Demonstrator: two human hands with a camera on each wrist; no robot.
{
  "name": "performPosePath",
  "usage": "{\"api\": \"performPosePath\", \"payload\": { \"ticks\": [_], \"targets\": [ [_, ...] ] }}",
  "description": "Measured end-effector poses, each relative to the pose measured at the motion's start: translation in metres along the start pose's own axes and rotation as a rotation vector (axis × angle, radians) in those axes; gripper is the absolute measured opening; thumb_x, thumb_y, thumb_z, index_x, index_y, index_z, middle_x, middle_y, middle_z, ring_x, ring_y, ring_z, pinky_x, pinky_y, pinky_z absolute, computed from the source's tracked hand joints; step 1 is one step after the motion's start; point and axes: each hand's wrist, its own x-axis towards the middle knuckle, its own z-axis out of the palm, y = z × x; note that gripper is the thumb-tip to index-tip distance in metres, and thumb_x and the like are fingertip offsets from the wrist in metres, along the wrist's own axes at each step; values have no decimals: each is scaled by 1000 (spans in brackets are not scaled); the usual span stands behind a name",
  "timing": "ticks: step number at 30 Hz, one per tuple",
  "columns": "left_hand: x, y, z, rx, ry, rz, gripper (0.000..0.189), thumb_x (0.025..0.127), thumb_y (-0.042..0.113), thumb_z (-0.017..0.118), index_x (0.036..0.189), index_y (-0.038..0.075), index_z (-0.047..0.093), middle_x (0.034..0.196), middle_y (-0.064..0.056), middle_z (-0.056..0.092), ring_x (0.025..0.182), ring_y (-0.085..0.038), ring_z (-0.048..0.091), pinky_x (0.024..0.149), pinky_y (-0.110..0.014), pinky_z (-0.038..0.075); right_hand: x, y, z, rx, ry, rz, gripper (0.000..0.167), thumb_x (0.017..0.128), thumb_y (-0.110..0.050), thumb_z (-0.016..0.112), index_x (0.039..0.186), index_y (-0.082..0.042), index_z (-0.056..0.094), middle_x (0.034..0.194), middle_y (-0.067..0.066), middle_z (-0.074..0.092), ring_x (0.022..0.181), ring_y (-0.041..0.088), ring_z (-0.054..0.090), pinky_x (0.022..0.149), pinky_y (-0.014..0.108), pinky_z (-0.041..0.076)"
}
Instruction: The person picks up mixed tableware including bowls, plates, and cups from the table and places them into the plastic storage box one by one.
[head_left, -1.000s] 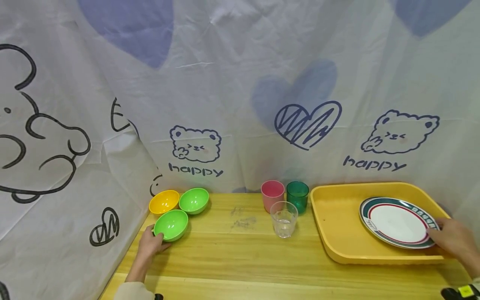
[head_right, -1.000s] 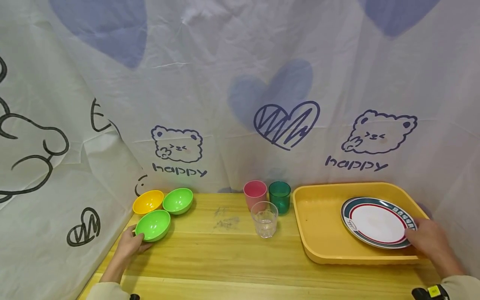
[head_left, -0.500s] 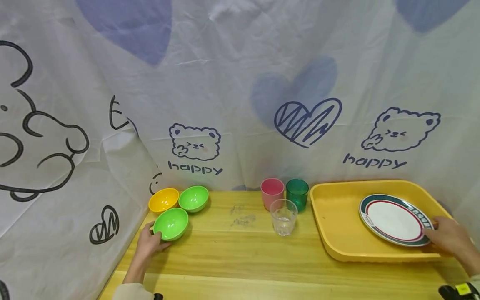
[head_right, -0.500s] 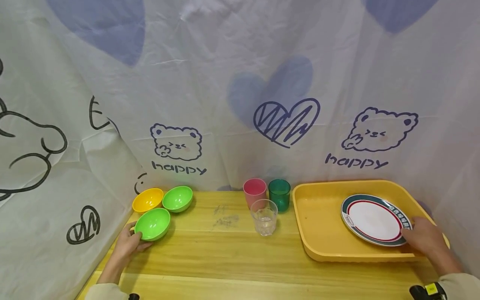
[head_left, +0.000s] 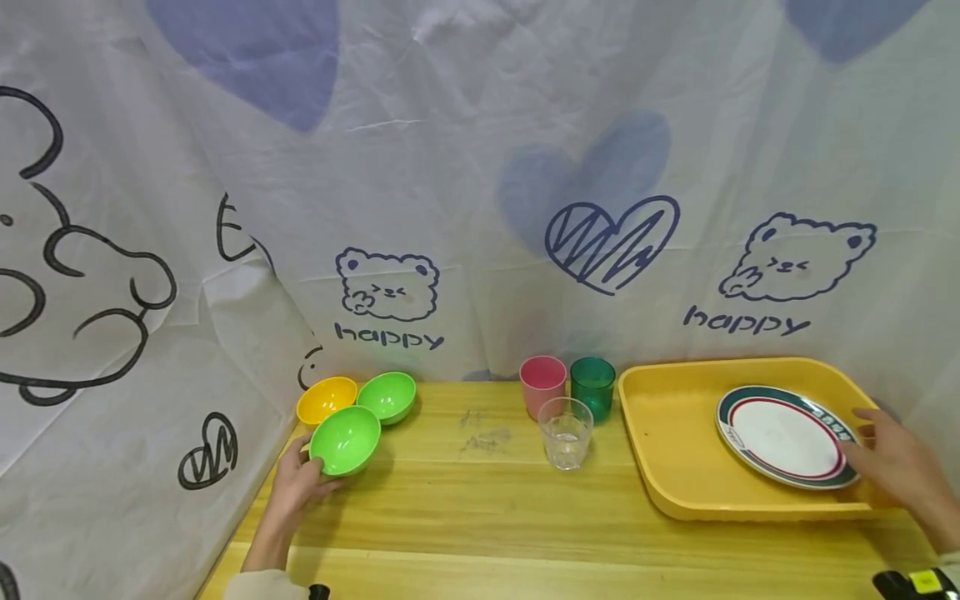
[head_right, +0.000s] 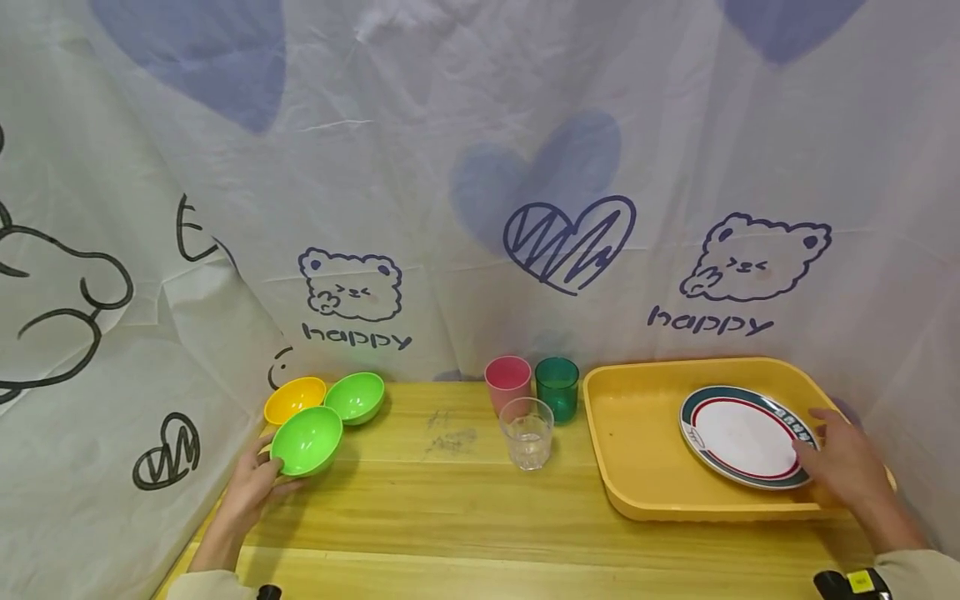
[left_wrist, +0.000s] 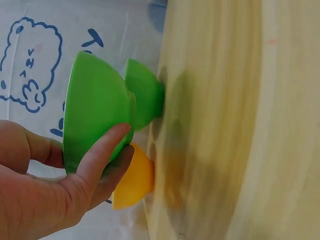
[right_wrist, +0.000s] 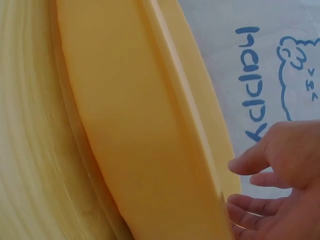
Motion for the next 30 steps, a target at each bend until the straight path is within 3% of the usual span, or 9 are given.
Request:
{"api": "performPosePath", "payload": {
  "ticks": [11,18,23,30],
  "targets": [
    [-1,7,13,-57,4,32,60,96,-9,30,155,-13,18,140,-43,34,102,-37,63,82,-51,61,-11,-26,5,35,157,-115,58,98,-9,59,139,21,32,125,48,40,112,62,42,94,74,41],
    [-1,13,20,-85,-7,44,61,98,-8,31,157,-10,16,145,-42,28,120,-51,52,84,-51,60,-15,-35,10,103,182,-151,60,102,-16,57,145,18,32,131,46,40,118,61,41,95,74,39],
    [-2,17,26,-121,-22,49,60,98,-8,30,157,-11,16,148,-43,26,124,-54,48,84,-51,60,-18,-47,14,138,186,-196,63,104,-24,58,147,16,35,132,43,45,118,58,45,92,72,41],
    [-3,24,35,-134,-28,55,58,100,-6,32,157,-9,19,150,-40,26,127,-54,46,86,-52,59,-22,-61,17,173,145,-138,68,105,-31,57,152,11,30,139,41,42,123,56,42,94,71,44]
  ]
}}
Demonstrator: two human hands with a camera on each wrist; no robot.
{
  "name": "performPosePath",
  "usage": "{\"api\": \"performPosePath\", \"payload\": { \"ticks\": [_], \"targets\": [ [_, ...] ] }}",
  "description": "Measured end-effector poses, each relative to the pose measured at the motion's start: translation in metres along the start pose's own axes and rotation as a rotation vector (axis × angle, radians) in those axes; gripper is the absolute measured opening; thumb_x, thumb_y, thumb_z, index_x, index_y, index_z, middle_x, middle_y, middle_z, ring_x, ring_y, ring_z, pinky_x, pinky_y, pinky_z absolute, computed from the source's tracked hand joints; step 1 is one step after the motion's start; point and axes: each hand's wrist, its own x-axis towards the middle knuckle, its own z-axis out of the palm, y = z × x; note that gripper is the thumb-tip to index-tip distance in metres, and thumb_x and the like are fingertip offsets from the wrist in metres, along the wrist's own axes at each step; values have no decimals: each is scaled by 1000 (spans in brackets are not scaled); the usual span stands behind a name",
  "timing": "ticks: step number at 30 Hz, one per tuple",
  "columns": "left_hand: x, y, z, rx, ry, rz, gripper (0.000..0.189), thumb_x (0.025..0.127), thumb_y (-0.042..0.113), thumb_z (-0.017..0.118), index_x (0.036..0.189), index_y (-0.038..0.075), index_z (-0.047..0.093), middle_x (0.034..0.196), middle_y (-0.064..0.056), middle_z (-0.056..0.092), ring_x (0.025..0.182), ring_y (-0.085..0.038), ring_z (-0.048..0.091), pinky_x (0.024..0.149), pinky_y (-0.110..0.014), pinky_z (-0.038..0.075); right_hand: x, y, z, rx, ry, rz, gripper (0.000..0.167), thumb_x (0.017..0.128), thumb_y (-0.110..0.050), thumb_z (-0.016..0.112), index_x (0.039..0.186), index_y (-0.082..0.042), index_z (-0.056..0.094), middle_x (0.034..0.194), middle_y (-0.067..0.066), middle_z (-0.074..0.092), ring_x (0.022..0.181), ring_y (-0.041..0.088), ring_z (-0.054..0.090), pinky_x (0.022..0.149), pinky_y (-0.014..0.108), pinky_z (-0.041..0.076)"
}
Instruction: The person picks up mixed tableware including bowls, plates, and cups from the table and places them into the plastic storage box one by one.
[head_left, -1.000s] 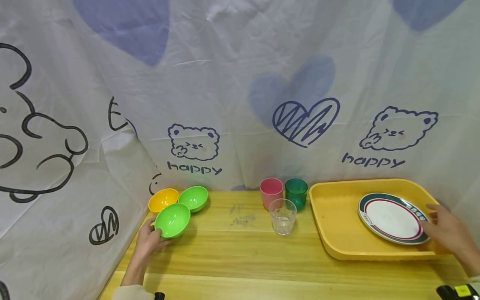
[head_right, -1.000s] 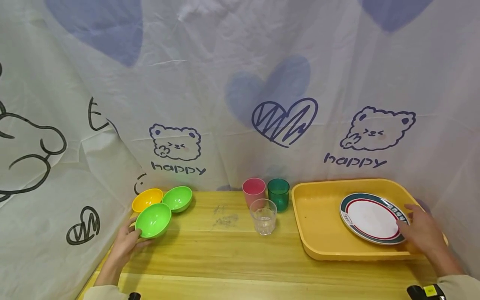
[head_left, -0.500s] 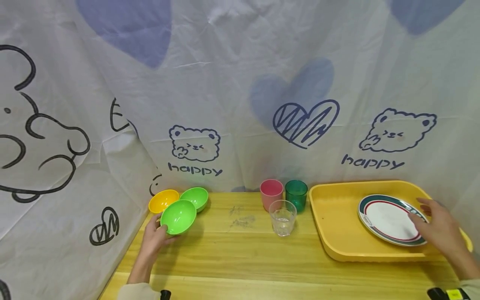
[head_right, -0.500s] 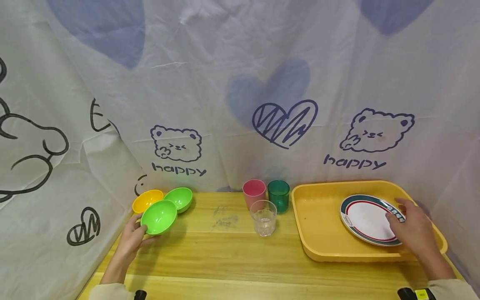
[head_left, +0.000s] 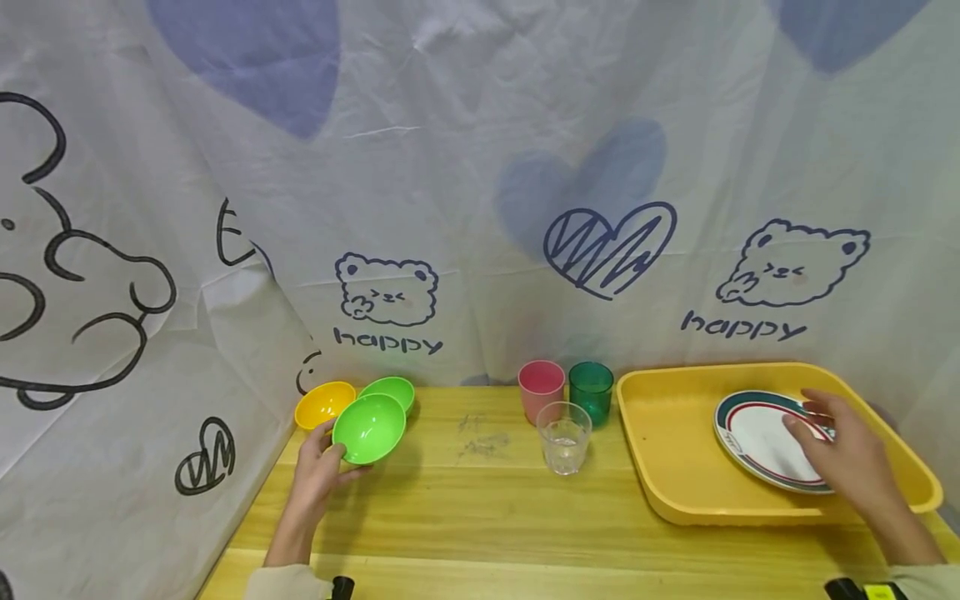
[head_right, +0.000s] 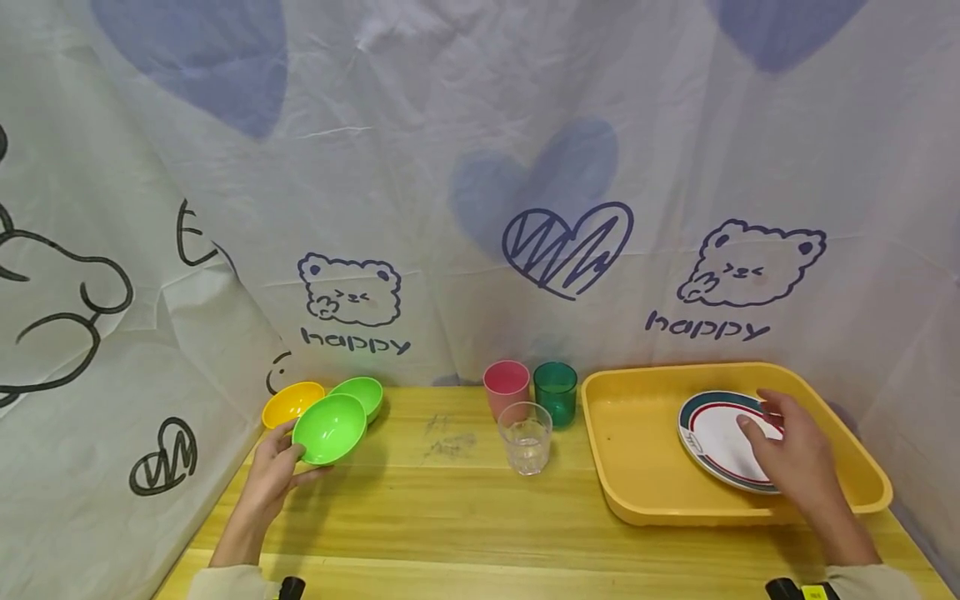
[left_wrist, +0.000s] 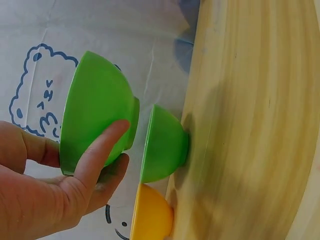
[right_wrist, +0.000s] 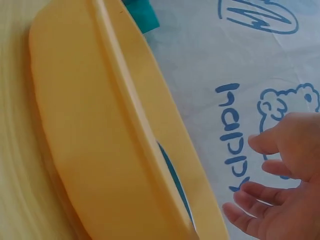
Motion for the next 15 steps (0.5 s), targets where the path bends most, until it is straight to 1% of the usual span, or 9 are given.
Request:
{"api": "performPosePath", "payload": {
  "ticks": [3,5,7,9,12,14,15],
  "targets": [
    [-1,2,1,2,2,3,58,101,-6,32,157,-9,20,151,-39,26,129,-56,45,85,-50,60,-1,-6,2,18,-2,42,70,106,-32,56,154,9,28,142,41,40,125,56,40,96,71,43],
    [-1,3,2,-2,1,7,58,101,-6,32,157,-8,21,152,-39,26,130,-56,44,84,-48,61,-2,-10,4,32,5,50,69,106,-32,56,155,9,27,142,41,40,126,56,40,98,71,43],
    [-1,5,4,-8,1,10,58,100,-6,33,157,-7,22,152,-38,27,130,-54,44,82,-46,62,-2,-13,6,48,18,38,68,106,-30,56,155,8,28,142,41,41,126,56,41,99,72,41],
    [0,6,6,-13,5,11,58,100,-6,33,157,-7,23,152,-37,29,129,-52,45,83,-46,61,-4,-16,8,64,28,9,67,106,-29,56,154,8,29,141,40,43,126,56,42,100,71,40],
    [0,9,11,-23,10,8,58,99,-7,35,157,-6,26,152,-35,31,129,-50,46,83,-46,61,-6,-19,8,77,38,-25,67,105,-30,57,155,7,30,141,39,45,126,55,44,102,70,39],
    [-1,11,15,-33,7,11,58,99,-7,35,156,-6,26,152,-35,31,129,-50,45,83,-47,61,-8,-22,9,82,41,-37,68,105,-33,57,156,5,31,142,37,46,127,53,45,110,51,44],
    [-1,12,17,-35,1,14,58,99,-7,35,157,-6,26,153,-36,30,130,-51,45,83,-47,61,-8,-24,9,83,44,-42,68,105,-34,57,156,4,31,142,37,47,127,52,46,110,40,46]
  ]
}}
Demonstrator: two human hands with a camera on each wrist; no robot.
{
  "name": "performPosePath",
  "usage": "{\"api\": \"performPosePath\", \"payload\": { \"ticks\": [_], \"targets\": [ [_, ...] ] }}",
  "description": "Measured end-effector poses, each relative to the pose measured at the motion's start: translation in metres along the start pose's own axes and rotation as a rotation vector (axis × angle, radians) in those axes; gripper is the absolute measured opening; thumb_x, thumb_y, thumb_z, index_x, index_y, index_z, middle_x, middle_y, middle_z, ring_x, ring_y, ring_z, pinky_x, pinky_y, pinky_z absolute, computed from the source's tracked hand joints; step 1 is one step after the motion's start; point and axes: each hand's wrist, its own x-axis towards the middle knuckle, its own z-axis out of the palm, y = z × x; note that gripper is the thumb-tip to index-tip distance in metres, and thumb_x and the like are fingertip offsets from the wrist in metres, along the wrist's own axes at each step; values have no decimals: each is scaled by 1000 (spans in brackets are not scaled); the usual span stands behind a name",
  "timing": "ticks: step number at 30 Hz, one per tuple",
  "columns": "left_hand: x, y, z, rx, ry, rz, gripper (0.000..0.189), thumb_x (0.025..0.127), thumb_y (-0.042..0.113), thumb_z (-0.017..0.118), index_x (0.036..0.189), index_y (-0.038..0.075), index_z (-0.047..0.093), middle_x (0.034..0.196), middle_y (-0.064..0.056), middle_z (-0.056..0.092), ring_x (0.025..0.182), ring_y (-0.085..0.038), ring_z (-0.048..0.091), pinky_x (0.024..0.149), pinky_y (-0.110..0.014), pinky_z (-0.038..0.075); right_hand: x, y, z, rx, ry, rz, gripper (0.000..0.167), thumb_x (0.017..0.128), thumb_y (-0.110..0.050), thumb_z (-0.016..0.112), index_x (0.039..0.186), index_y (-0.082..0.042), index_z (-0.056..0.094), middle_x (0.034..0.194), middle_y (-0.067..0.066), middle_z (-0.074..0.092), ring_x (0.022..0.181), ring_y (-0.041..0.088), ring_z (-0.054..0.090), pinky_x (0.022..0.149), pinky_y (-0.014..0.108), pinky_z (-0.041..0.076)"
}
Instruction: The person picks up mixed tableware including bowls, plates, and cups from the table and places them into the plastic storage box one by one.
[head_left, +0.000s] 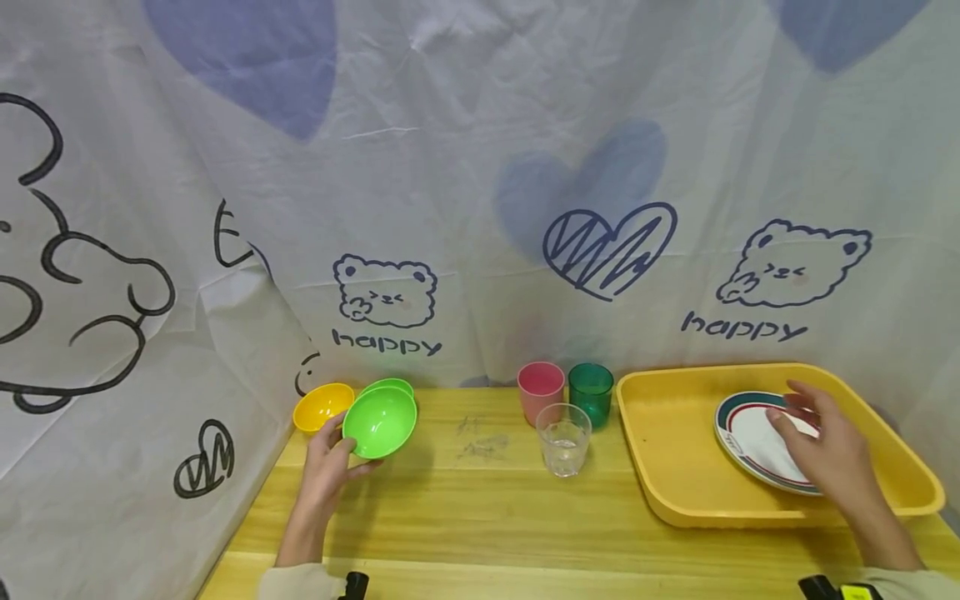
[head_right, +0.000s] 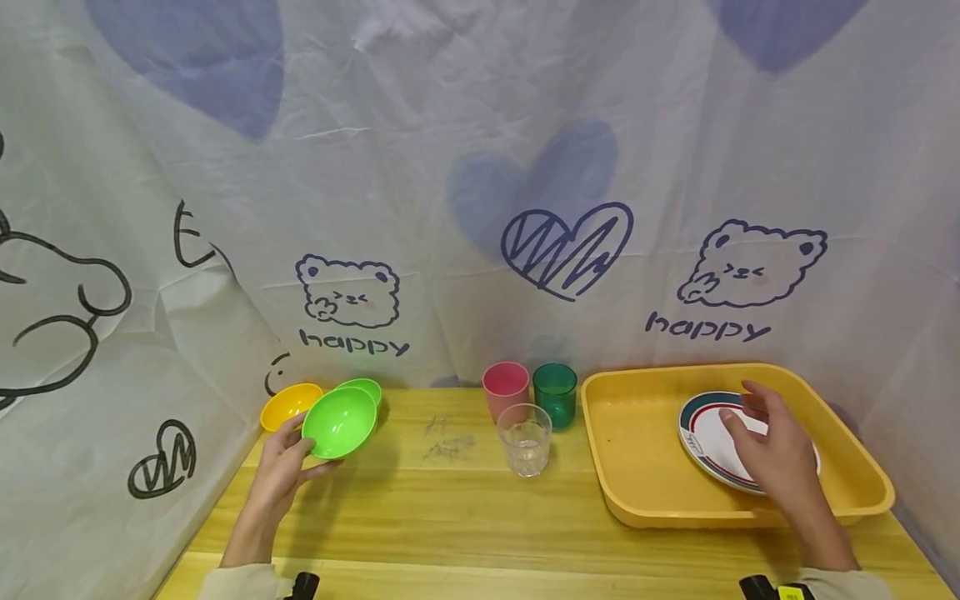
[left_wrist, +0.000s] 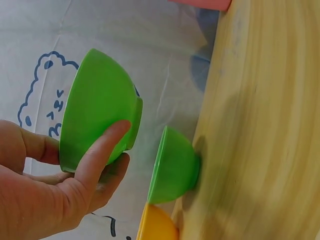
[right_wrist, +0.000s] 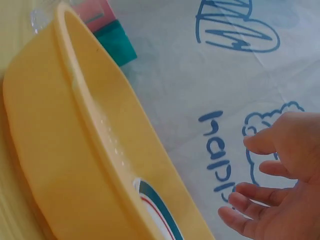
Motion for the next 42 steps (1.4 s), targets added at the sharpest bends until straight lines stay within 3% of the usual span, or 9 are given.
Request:
{"api": "performPosePath", "payload": {
  "ticks": [4,8,17,21,24,26,31,37,42],
  "targets": [
    [-1,1,5,-15,-15,13,58,100,-6,35,157,-7,25,156,-35,27,133,-53,42,82,-46,62,-1,-9,5,24,-6,-8,68,106,-36,56,157,1,31,144,35,47,127,51,47,106,26,45],
    [-2,0,9,-30,-26,11,58,100,-6,36,157,-5,26,158,-31,28,133,-51,43,82,-45,62,-2,-17,10,62,-26,-6,69,107,-35,54,158,3,27,145,37,44,128,54,45,103,69,40],
    [-3,-4,23,-50,-58,21,58,99,-7,40,157,-4,30,154,-31,32,130,-51,46,82,-47,62,-5,-35,16,65,-44,-2,68,107,-34,54,159,1,26,147,33,45,127,51,46,95,69,45],
    [-2,-3,30,-67,-71,26,58,100,-7,40,156,-4,30,152,-33,34,128,-49,48,81,-46,62,-3,-45,22,83,-30,-51,66,106,-32,56,158,0,30,145,31,48,127,48,50,98,35,55],
    [-2,-1,35,-79,-81,26,57,100,-8,39,156,-4,31,154,-32,34,129,-49,48,81,-47,62,-2,-52,26,105,-25,-77,65,106,-32,57,157,-1,32,145,30,49,126,47,51,81,5,43],
    [-1,0,38,-86,-88,23,56,100,-8,39,156,-3,32,155,-31,34,130,-48,48,81,-47,62,-2,-56,28,110,-32,-80,65,106,-33,57,158,-2,32,145,29,49,127,47,50,74,2,35],
    [2,2,44,-110,-100,27,55,102,-6,41,156,-2,34,157,-29,34,131,-47,46,81,-48,62,-1,-65,33,106,-35,-93,64,106,-34,57,157,-4,33,146,28,50,128,47,51,81,17,42],
    [2,4,52,-127,-116,25,54,102,-6,42,156,-4,34,157,-29,34,133,-47,46,82,-50,61,-1,-73,40,157,-62,-85,65,106,-33,56,158,-3,31,147,28,48,130,49,49,99,64,45],
    [3,1,57,-140,-125,33,53,102,-6,42,154,-3,36,157,-28,36,132,-45,47,82,-51,61,-2,-78,44,201,-83,-85,66,106,-35,56,159,-6,31,149,27,47,132,47,47,102,69,42]
  ]
}}
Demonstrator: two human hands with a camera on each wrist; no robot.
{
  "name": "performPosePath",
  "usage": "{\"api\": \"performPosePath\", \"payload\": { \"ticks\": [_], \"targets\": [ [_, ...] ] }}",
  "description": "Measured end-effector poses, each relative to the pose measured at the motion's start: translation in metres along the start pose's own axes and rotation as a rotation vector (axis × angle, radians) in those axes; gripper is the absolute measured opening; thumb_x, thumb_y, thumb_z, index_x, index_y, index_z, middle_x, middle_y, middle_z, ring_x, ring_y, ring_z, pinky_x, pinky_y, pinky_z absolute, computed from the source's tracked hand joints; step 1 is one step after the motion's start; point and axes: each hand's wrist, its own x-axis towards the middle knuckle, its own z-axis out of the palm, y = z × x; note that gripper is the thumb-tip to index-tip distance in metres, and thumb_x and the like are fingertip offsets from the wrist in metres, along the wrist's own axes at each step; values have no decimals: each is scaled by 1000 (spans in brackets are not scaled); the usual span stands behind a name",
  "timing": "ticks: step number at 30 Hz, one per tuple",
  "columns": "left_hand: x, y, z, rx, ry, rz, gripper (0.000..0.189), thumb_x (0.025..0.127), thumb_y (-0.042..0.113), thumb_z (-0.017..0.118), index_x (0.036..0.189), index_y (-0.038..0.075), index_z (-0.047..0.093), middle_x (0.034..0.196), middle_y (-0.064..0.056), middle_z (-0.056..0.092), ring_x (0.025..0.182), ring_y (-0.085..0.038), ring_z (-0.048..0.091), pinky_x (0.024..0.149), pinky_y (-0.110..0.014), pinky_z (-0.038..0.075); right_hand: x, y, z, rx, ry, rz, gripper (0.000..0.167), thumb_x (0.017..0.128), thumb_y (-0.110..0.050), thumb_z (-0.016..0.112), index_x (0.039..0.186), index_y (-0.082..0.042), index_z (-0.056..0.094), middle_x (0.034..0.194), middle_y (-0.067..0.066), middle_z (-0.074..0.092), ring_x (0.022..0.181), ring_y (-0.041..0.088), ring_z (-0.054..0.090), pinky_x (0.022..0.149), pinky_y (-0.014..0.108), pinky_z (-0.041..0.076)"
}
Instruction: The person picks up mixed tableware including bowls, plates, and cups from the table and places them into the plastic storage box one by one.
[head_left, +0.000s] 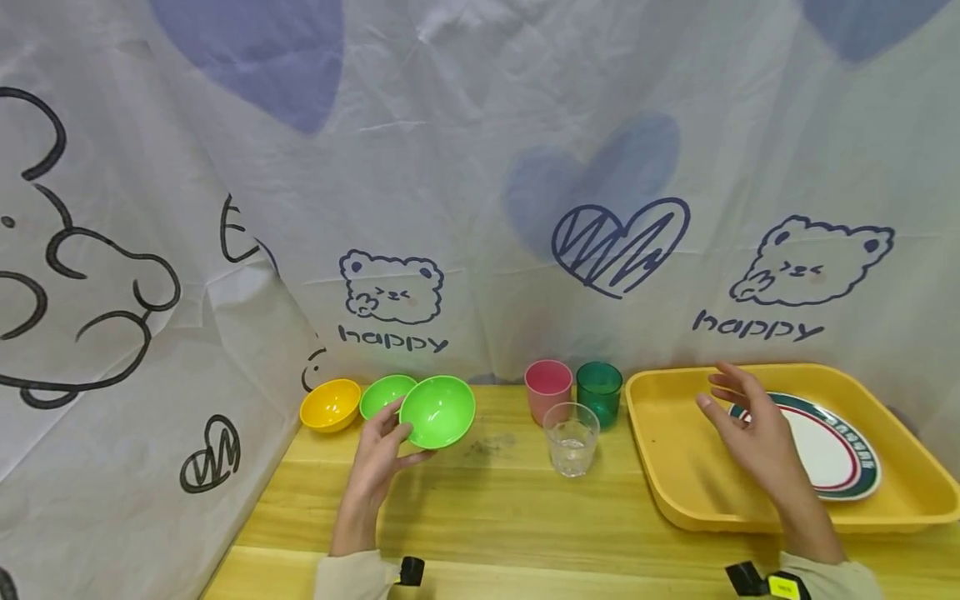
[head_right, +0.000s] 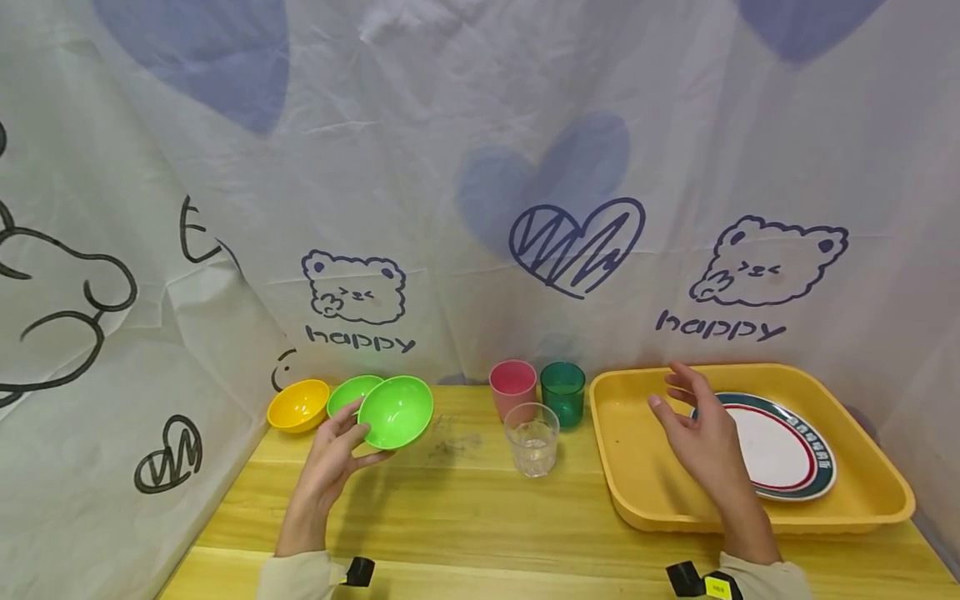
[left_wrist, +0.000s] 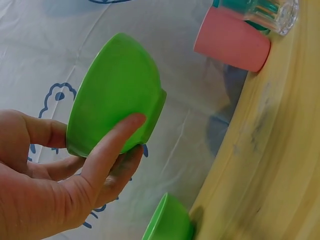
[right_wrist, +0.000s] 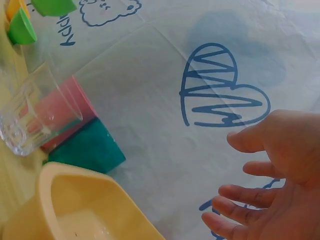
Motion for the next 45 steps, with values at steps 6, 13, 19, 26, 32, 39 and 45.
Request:
{"api": "performPosePath", "payload": {
  "ticks": [6,13,19,26,32,39,45],
  "targets": [
    [-2,-3,7,-15,-20,10,53,101,-6,43,154,-5,36,155,-30,36,132,-46,47,82,-51,61,-2,-11,7,44,-14,-10,67,105,-36,58,159,-7,32,148,24,48,133,44,48,102,67,43],
    [-5,-7,10,-35,-20,21,53,101,-6,43,153,-5,37,156,-29,35,133,-48,46,80,-51,61,-3,-14,15,61,-36,-33,66,105,-35,58,159,-7,32,148,23,49,131,43,50,101,63,45],
    [-6,-8,14,-42,-32,19,54,101,-5,43,154,-5,36,158,-27,34,133,-47,46,81,-52,61,-2,-18,21,64,-56,-52,64,105,-37,59,157,-8,36,146,22,52,129,41,53,97,47,52],
    [-7,-9,27,-14,-88,5,54,100,-3,46,154,-5,37,153,-30,37,125,-46,52,81,-52,61,-8,-20,32,95,-82,-68,62,104,-37,60,155,-7,39,144,20,53,129,40,55,95,28,54],
    [-10,-12,36,-13,-116,-8,53,99,-5,45,152,-5,40,150,-31,39,121,-44,55,81,-52,61,-13,-23,42,122,-93,-76,60,104,-33,61,154,-6,41,142,20,55,127,38,57,92,14,51],
    [-12,-12,45,-3,-147,-5,54,97,-5,47,150,-5,42,146,-31,41,114,-41,59,81,-52,61,-18,-28,51,131,-140,-72,60,104,-33,62,154,-8,40,144,20,54,127,36,57,99,40,55],
    [-14,-15,55,4,-191,-6,53,97,-4,48,150,-6,43,144,-32,41,110,-38,61,80,-52,61,-22,-31,61,130,-152,-89,57,104,-31,61,153,-9,42,143,18,56,127,36,57,100,46,54]
  ]
}}
